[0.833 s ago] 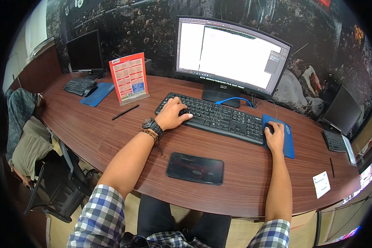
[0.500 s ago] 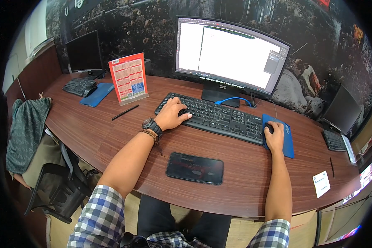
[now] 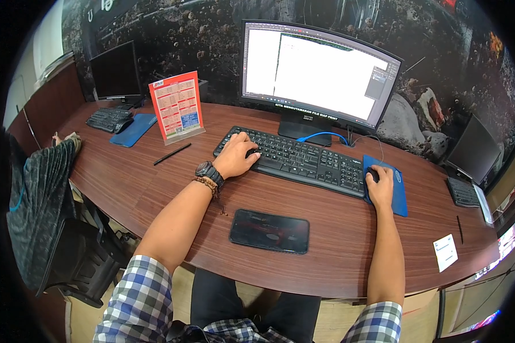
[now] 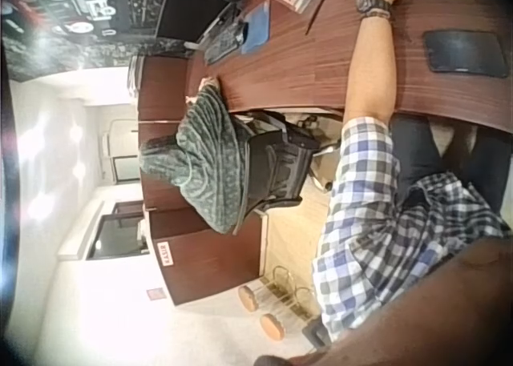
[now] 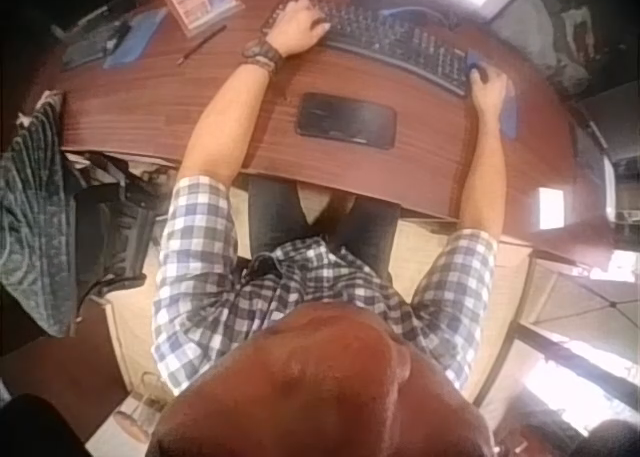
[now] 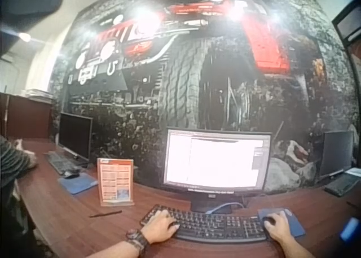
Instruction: The recorder is using a computer at a desk to design or edit graphics on a monitor.
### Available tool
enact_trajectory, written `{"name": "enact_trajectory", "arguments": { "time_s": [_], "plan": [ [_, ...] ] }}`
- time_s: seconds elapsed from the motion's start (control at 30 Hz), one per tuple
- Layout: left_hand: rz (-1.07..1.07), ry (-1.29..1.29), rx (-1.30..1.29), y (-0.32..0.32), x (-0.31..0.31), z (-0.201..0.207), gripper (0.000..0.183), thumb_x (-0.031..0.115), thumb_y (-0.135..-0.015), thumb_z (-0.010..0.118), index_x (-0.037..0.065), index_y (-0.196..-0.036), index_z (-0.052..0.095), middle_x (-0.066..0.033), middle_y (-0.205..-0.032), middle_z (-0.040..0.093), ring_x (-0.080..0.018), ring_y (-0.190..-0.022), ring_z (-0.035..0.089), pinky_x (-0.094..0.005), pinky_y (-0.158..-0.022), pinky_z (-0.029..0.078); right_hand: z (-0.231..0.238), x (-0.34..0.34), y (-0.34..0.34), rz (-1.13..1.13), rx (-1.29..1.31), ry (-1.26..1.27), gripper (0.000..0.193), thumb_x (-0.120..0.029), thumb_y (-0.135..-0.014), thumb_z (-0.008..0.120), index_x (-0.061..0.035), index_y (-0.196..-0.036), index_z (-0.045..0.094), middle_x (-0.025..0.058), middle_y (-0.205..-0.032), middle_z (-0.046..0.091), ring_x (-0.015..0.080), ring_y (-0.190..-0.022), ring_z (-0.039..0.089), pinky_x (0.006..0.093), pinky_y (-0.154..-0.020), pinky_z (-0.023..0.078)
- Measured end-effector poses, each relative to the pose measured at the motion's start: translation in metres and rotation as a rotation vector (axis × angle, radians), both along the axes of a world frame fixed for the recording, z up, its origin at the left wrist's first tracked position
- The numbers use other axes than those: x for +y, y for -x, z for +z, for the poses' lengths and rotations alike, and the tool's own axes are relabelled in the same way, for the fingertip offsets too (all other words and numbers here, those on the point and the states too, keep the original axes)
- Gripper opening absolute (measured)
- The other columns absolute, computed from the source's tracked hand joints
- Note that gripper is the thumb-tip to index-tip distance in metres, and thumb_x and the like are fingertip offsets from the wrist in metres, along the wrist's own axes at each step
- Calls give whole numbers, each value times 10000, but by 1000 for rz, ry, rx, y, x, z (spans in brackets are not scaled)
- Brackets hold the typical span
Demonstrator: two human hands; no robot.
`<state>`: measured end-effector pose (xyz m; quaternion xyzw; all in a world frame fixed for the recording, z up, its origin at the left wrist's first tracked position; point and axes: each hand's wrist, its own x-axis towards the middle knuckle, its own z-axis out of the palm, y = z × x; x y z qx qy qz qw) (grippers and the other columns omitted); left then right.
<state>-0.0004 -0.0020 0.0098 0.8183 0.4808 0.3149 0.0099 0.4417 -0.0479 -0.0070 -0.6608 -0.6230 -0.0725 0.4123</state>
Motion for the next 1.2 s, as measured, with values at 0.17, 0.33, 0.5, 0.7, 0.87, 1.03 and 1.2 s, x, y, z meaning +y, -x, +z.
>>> {"name": "enact_trajectory", "arguments": {
  "time_s": [0.17,0.33,0.5,0.7,0.87,1.03,1.2],
  "plan": [
    [0,-1,-3,0,0,0,330,251,-934,681,-7,-1136,725,-139,-1097,573,-313,-1077,533,-423,-979,440,2,-1,1,7,-4,1,327,-192,-866,682,-25,-1146,706,184,-1201,599,364,-1138,590,423,-1001,466],
    [-2,-23,-2,0,1,-1,328,252,-932,685,-6,-1130,727,-140,-1092,573,-314,-1070,535,-421,-969,444,1,0,-1,26,4,-14,328,-191,-861,691,-21,-1142,709,190,-1188,603,365,-1127,597,422,-998,468],
    [-1,-8,-6,1,0,0,325,251,-929,690,-5,-1127,727,-136,-1088,577,-313,-1073,536,-420,-966,447,1,0,0,12,31,8,331,-191,-864,690,-16,-1144,709,186,-1190,602,359,-1130,597,418,-998,468],
    [-3,-11,-6,0,0,0,323,250,-927,693,-4,-1124,727,-136,-1089,580,-315,-1077,537,-418,-972,448,3,-2,1,11,10,5,325,-189,-865,684,-23,-1143,710,183,-1178,598,357,-1123,596,416,-1000,466],
    [-2,-28,-1,1,1,-2,325,252,-928,691,-6,-1123,726,-140,-1095,584,-316,-1085,541,-419,-984,447,2,-1,2,10,-4,0,321,-186,-864,683,-31,-1144,709,181,-1179,598,357,-1123,594,419,-999,466],
    [-4,-14,-6,1,2,-2,330,250,-927,692,-9,-1128,725,-141,-1096,586,-314,-1085,543,-419,-984,448,1,-1,0,10,2,0,324,-190,-864,689,-33,-1147,709,181,-1174,600,357,-1121,594,415,-996,469],
    [-6,-14,-5,1,2,-1,328,248,-926,692,-10,-1125,726,-142,-1091,586,-315,-1082,544,-419,-980,448,1,0,0,12,2,0,325,-190,-863,691,-35,-1148,709,182,-1174,601,357,-1117,596,413,-994,471]
  ]
}}
